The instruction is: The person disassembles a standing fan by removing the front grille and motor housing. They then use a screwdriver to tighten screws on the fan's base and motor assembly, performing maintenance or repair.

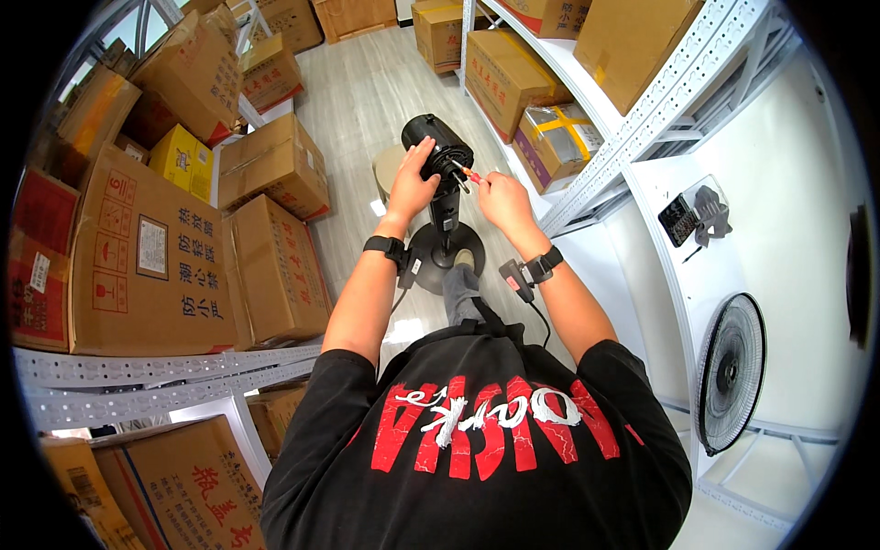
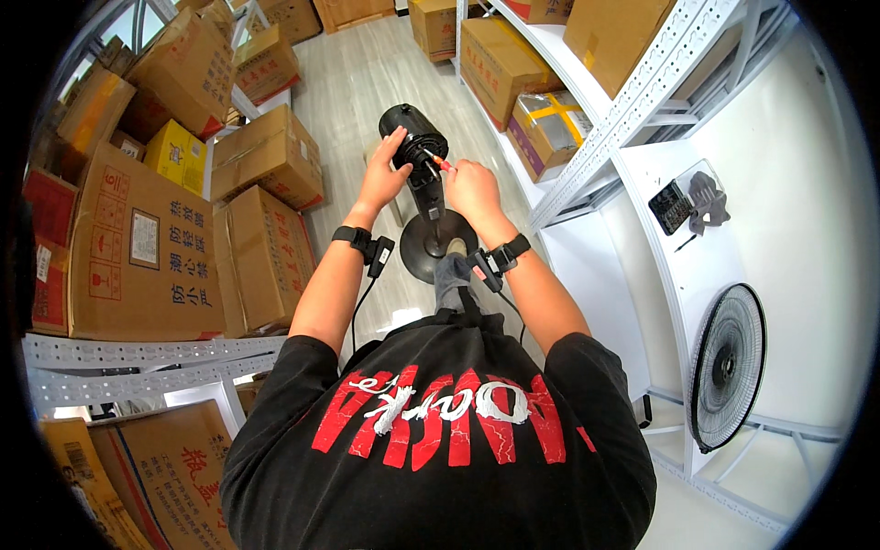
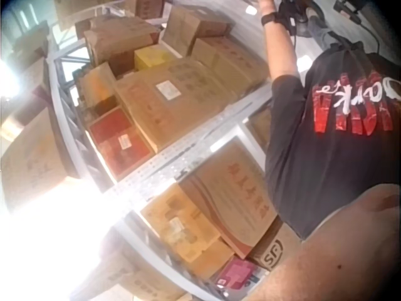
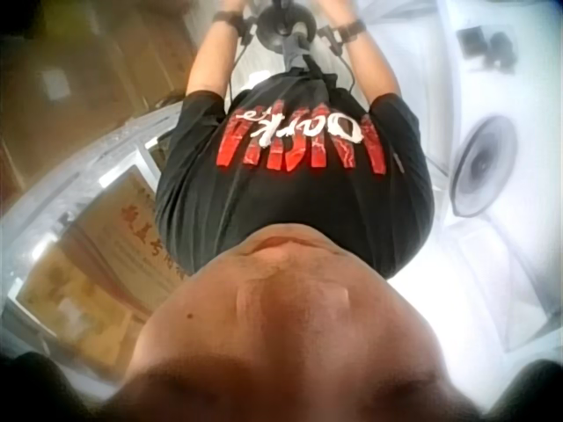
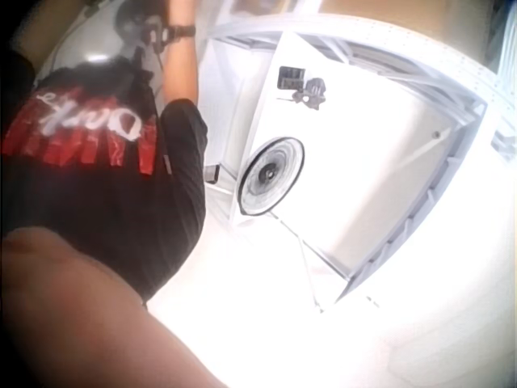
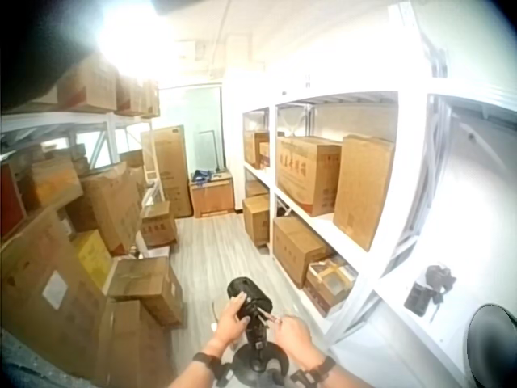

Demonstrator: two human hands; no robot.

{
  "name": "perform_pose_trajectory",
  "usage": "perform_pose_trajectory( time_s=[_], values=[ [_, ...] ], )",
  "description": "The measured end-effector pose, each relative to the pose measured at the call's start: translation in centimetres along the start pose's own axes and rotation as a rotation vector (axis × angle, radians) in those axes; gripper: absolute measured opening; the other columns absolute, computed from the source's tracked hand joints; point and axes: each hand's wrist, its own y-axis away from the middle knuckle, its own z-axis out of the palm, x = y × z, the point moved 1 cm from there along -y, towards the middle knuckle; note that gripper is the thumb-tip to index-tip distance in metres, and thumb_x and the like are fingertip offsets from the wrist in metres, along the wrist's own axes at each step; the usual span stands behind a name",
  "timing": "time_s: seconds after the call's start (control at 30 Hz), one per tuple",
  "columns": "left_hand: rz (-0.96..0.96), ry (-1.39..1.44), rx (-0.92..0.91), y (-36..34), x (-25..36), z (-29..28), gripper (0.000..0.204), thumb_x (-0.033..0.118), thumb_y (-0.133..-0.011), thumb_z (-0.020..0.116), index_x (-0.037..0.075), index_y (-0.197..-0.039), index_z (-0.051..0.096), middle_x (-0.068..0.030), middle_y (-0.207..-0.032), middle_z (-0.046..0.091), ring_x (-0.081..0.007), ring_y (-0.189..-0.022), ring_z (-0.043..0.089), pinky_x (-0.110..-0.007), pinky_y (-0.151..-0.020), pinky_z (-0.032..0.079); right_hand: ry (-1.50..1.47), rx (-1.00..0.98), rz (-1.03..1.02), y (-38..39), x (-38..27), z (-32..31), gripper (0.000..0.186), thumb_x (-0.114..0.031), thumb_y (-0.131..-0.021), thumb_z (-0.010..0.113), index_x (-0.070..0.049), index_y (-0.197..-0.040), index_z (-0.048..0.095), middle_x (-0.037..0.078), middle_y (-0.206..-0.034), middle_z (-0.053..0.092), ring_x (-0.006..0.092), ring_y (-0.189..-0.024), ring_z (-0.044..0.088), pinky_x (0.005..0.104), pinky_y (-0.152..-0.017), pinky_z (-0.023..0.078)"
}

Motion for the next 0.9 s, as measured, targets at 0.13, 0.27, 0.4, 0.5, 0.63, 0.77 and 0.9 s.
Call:
perform_pose_trajectory(
  time_s=[0.13, 0.27, 0.4, 0.5, 0.63, 0.77, 0.9],
  values=[
    [-0.004, 0.001, 0.007, 0.1, 0.0, 0.0, 0.069, 0.000, -0.075, 0.067, 0.011, -0.140, 0.046, -0.0093, -0.148, 0.042, -0.0351, -0.140, 0.032, -0.041, -0.116, 0.027, -0.044, 0.076, -0.043, 0.5, -0.5, -0.6, 0.019, -0.016, -0.080, 0.068, -0.001, -0.088, 0.060, 0.019, -0.088, 0.063, 0.0379, -0.084, 0.063, 0.0467, -0.074, 0.050],
    [0.004, -0.002, 0.019, 0.0, 0.0, 0.2, 0.066, 0.001, -0.077, 0.065, 0.011, -0.139, 0.047, -0.0096, -0.148, 0.043, -0.0351, -0.140, 0.033, -0.041, -0.116, 0.028, -0.097, 0.106, -0.028, 0.9, -0.5, -0.9, 0.026, -0.012, -0.077, 0.072, -0.004, -0.095, 0.055, 0.014, -0.096, 0.062, 0.0360, -0.088, 0.062, 0.0446, -0.073, 0.050],
    [0.005, -0.015, 0.049, -0.2, -0.4, 0.4, 0.060, 0.004, -0.080, 0.065, 0.010, -0.137, 0.050, -0.0103, -0.146, 0.046, -0.0349, -0.138, 0.036, -0.041, -0.116, 0.028, -0.123, 0.139, -0.014, 1.1, -0.5, -0.9, 0.028, -0.012, -0.076, 0.073, -0.006, -0.096, 0.055, 0.012, -0.095, 0.061, 0.0343, -0.087, 0.062, 0.0432, -0.072, 0.050],
    [0.004, -0.021, 0.068, -0.2, -0.4, 0.5, 0.057, 0.005, -0.081, 0.065, 0.009, -0.136, 0.051, -0.0104, -0.144, 0.048, -0.0348, -0.137, 0.038, -0.041, -0.115, 0.029, -0.112, 0.120, -0.009, 1.1, -0.5, -1.1, 0.028, -0.012, -0.075, 0.073, -0.007, -0.096, 0.055, 0.012, -0.095, 0.060, 0.0330, -0.087, 0.062, 0.0422, -0.071, 0.050],
    [-0.018, -0.020, 0.073, -0.2, 0.0, 0.5, 0.057, 0.005, -0.081, 0.066, 0.009, -0.136, 0.052, -0.0098, -0.144, 0.048, -0.0344, -0.136, 0.039, -0.041, -0.115, 0.030, -0.137, 0.115, -0.014, 1.4, 0.0, -1.1, 0.027, -0.011, -0.076, 0.071, -0.007, -0.096, 0.055, 0.012, -0.096, 0.060, 0.0334, -0.088, 0.062, 0.0433, -0.072, 0.050],
    [-0.005, -0.035, 0.069, -0.2, 0.2, 0.4, 0.059, 0.005, -0.079, 0.068, 0.010, -0.135, 0.052, -0.0093, -0.143, 0.048, -0.0347, -0.136, 0.039, -0.041, -0.114, 0.031, -0.160, 0.114, -0.028, 1.5, 0.4, -1.1, 0.025, -0.011, -0.076, 0.069, -0.007, -0.096, 0.054, 0.014, -0.097, 0.060, 0.0363, -0.088, 0.062, 0.0463, -0.072, 0.050],
    [-0.004, -0.039, 0.064, -0.1, 0.3, 0.5, 0.061, 0.006, -0.077, 0.069, 0.010, -0.135, 0.052, -0.0090, -0.143, 0.048, -0.0357, -0.136, 0.039, -0.041, -0.113, 0.033, -0.198, 0.122, -0.022, 1.7, 0.8, -1.1, 0.025, -0.011, -0.077, 0.069, -0.007, -0.097, 0.054, 0.014, -0.097, 0.059, 0.0370, -0.086, 0.061, 0.0465, -0.071, 0.049]
  ],
)
